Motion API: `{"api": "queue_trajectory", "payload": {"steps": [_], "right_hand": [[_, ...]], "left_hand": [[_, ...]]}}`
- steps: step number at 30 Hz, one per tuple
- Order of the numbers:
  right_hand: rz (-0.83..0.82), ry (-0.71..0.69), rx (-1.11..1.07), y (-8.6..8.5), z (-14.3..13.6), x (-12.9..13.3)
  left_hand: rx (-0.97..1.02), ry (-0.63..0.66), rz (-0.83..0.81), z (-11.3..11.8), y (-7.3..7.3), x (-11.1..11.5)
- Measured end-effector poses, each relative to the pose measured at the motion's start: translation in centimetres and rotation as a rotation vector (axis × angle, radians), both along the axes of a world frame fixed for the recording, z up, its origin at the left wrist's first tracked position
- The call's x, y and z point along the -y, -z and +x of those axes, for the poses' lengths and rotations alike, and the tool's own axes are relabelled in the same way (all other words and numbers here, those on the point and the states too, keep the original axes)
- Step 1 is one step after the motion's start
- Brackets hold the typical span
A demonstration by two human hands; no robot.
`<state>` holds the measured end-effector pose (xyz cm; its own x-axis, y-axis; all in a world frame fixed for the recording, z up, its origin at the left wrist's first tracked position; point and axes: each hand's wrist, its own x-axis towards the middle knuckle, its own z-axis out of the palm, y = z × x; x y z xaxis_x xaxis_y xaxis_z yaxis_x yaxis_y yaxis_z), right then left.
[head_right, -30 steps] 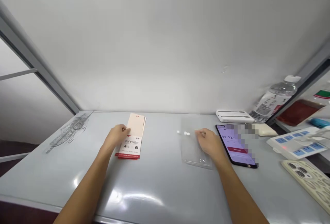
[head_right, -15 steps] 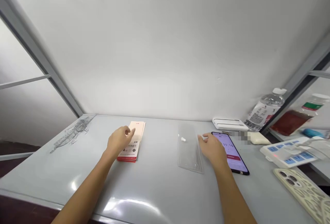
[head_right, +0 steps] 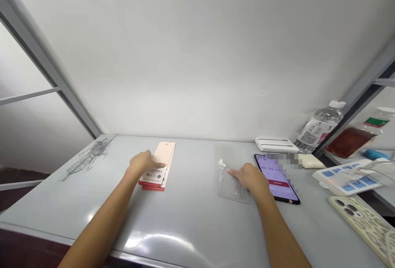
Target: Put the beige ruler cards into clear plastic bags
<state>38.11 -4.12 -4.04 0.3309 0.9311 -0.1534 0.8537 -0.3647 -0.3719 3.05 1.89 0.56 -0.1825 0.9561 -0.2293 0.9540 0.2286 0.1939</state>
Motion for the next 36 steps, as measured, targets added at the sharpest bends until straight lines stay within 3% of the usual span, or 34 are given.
{"api": "queue_trajectory", "payload": {"steps": [3,7,11,16,22,26,31,33,36], "right_hand": [[0.032,-0.003,-0.033,-0.7,0.5,-0.1],[0.089,-0.026,-0.077,-3.1,0.4,0.1],[0.308,-0.055,-0.465,-5.0,-0.8,0.4],[0.533,-0.027,-0.912,-4.3,-2.9,0.8],[0.480,-0.158,-1.024,-3.5,-5.8,1.7],[0.435,-0.220,-1.053,-3.3,-7.3,2.0],[0.419,-0.225,-1.034,-3.4,-8.3,2.4],[0.416,-0.225,-1.039,-3.6,-8.4,2.7],[0.415,-0.244,-1.086,-4.0,-8.5,2.9]], "left_hand": [[-0.005,-0.013,-0.013,-0.3,0.0,0.1],[0.010,-0.016,-0.005,-0.5,0.0,0.1],[0.084,-0.047,-0.010,-0.8,0.0,-0.2],[0.153,-0.048,-0.076,-1.4,0.2,-0.4],[0.160,-0.073,0.019,-1.9,0.4,-0.3],[0.530,0.021,0.128,-0.6,-0.3,0.4],[1.151,0.195,0.055,3.0,-1.4,2.8],[1.216,0.229,0.021,4.4,-1.1,3.9],[1.126,0.226,-0.013,6.1,-0.2,5.0]]}}
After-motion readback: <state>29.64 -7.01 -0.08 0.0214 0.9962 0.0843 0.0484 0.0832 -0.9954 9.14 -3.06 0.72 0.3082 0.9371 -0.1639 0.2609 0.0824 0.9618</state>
